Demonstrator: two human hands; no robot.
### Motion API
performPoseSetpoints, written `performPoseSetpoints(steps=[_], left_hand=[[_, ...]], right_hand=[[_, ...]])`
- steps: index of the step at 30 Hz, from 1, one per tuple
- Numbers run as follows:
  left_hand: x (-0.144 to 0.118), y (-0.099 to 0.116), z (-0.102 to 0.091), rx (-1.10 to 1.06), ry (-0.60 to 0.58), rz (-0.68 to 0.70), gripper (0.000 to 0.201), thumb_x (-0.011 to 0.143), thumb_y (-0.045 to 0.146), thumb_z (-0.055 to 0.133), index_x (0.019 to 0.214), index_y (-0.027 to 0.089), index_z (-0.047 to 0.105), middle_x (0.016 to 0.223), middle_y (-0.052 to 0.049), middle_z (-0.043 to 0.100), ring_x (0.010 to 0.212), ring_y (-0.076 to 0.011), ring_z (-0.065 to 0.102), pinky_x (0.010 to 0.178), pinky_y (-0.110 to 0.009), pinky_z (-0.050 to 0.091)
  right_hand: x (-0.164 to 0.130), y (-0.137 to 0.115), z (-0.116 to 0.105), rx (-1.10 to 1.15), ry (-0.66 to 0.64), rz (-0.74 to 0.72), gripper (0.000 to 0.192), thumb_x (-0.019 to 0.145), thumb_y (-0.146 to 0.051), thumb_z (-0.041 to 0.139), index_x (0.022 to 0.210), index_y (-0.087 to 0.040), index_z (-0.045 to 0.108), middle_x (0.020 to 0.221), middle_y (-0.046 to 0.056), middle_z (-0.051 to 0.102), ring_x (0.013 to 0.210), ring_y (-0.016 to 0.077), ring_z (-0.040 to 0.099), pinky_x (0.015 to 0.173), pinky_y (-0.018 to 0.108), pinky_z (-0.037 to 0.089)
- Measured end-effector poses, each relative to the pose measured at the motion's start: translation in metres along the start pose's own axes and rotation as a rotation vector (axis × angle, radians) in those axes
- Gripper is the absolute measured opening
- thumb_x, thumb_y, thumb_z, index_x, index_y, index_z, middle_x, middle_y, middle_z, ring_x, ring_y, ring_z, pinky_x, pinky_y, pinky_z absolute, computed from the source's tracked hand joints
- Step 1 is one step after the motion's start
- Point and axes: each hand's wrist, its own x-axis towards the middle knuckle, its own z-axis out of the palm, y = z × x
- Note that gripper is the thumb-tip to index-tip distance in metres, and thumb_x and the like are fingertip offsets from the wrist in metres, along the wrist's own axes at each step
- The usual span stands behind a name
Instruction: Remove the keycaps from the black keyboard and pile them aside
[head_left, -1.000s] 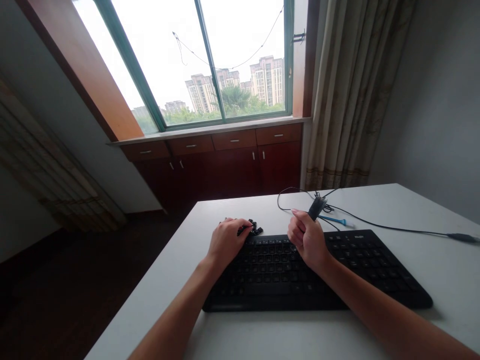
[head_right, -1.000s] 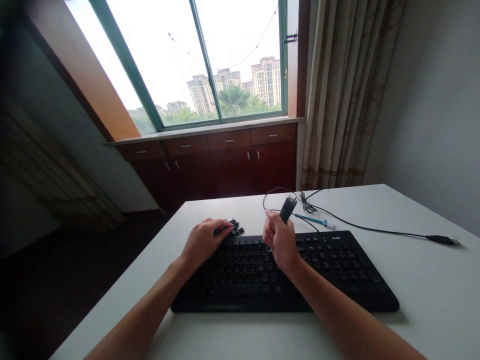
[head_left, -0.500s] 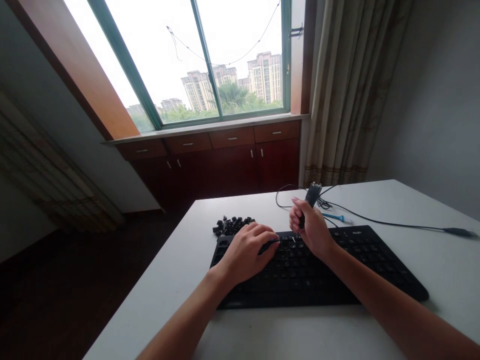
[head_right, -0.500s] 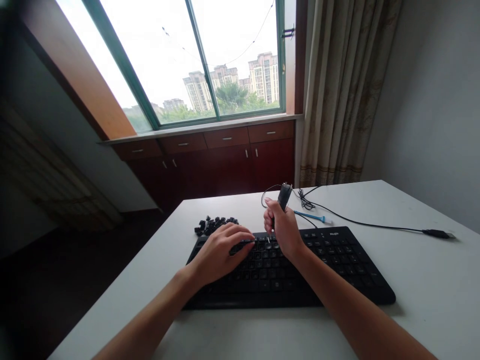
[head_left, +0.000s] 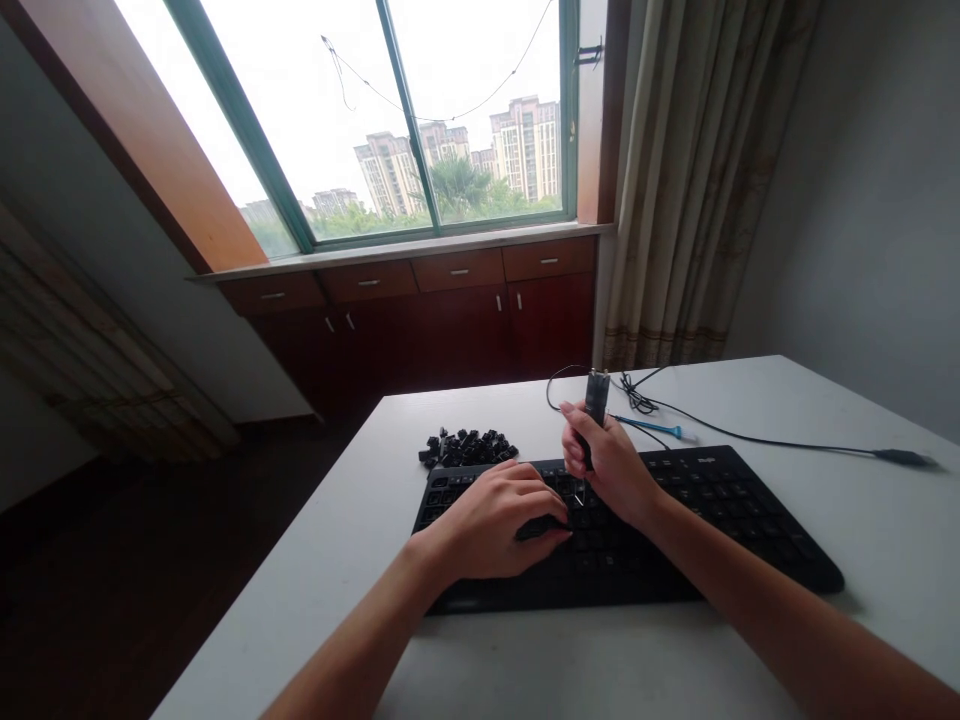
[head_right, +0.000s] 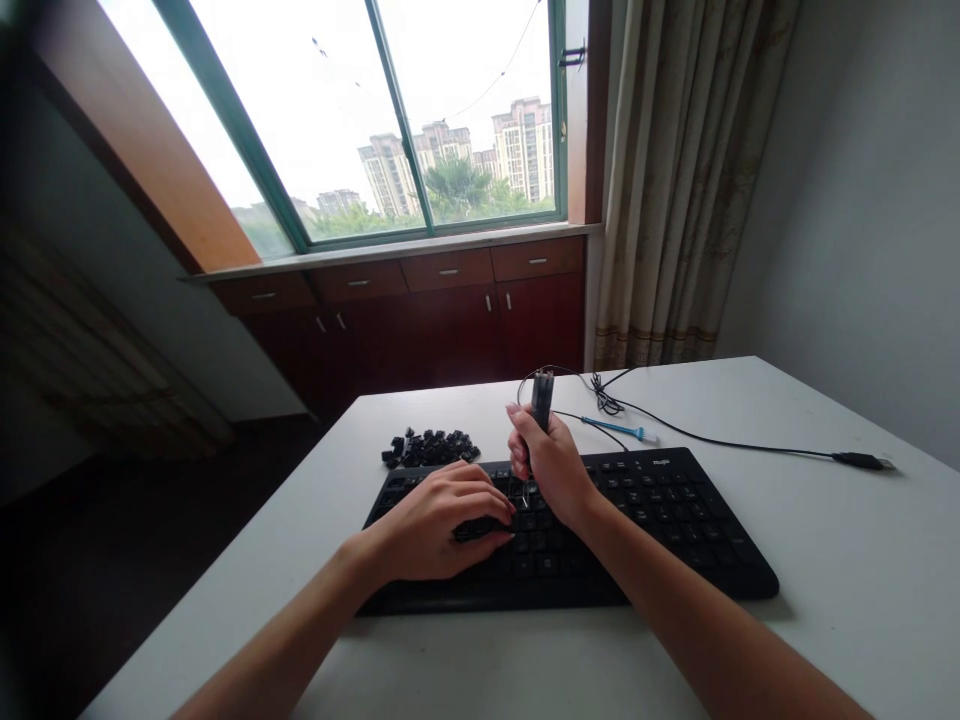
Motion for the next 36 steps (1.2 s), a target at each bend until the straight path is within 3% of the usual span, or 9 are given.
performPoseSetpoints(steps=[5,9,15,20,25,29,36], left_hand=[[-0.001,-0.003,0.002,-0.007,-0.004,-0.005,0.017,0.099,0.032,0.058,0.103,0.022,0.071,0.1,-0.002,0.076,0.091,-0.0186,0.068,0.09,-0.034,0.05],[-0.001,-0.005,0.003,-0.009,0.007,0.012,0.016,0.099,0.031,0.059,0.103,0.021,0.071,0.095,-0.002,0.076,0.087,-0.018,0.068,0.088,-0.033,0.05],[0.0,-0.004,0.002,-0.056,-0.002,-0.007,0.013,0.098,0.027,0.06,0.101,0.021,0.071,0.095,-0.001,0.076,0.088,-0.0175,0.068,0.088,-0.032,0.049],[0.0,-0.005,0.002,-0.088,-0.002,-0.017,0.012,0.098,0.027,0.061,0.097,0.021,0.072,0.097,0.0,0.076,0.091,-0.0173,0.069,0.09,-0.032,0.048],[0.001,-0.005,0.003,-0.09,-0.013,-0.028,0.012,0.098,0.026,0.061,0.098,0.022,0.072,0.098,0.0,0.076,0.092,-0.0171,0.069,0.092,-0.032,0.048],[0.001,-0.005,0.002,-0.089,-0.015,-0.023,0.011,0.097,0.025,0.062,0.097,0.022,0.073,0.097,0.0,0.076,0.091,-0.0173,0.068,0.09,-0.031,0.048],[0.0,-0.004,0.003,-0.1,-0.004,-0.031,0.011,0.096,0.025,0.063,0.097,0.023,0.074,0.097,0.0,0.077,0.09,-0.0174,0.068,0.09,-0.031,0.049]], right_hand=[[-0.004,0.001,0.005,0.064,0.03,-0.008,0.033,0.084,-0.039,0.073,0.077,-0.022,0.045,0.049,-0.012,0.038,0.04,0.0055,0.026,0.037,0.017,0.025],[-0.007,0.0,0.009,0.068,0.066,-0.071,0.027,0.087,-0.037,0.072,0.093,-0.025,0.049,0.052,-0.012,0.039,0.043,0.0071,0.028,0.04,0.017,0.028],[-0.007,0.006,0.006,-0.014,0.014,-0.01,0.033,0.088,-0.046,0.07,0.079,-0.019,0.054,0.057,-0.007,0.045,0.046,0.0067,0.038,0.043,0.019,0.033],[-0.007,0.007,0.004,-0.015,0.05,0.004,0.028,0.085,-0.042,0.075,0.09,-0.019,0.059,0.055,-0.009,0.043,0.045,0.0067,0.035,0.041,0.018,0.029],[-0.007,0.005,0.005,0.076,0.023,0.102,0.044,0.087,-0.043,0.07,0.063,-0.021,0.04,0.046,-0.011,0.031,0.039,0.0051,0.022,0.036,0.02,0.019],[-0.009,0.008,0.006,0.116,0.059,0.158,0.048,0.086,-0.041,0.07,0.059,-0.022,0.035,0.045,-0.012,0.026,0.038,0.0046,0.015,0.035,0.021,0.011],[-0.012,0.012,0.015,0.101,0.223,0.077,0.05,0.084,-0.037,0.069,0.054,-0.023,0.031,0.042,-0.012,0.026,0.036,0.0046,0.017,0.035,0.021,0.014]])
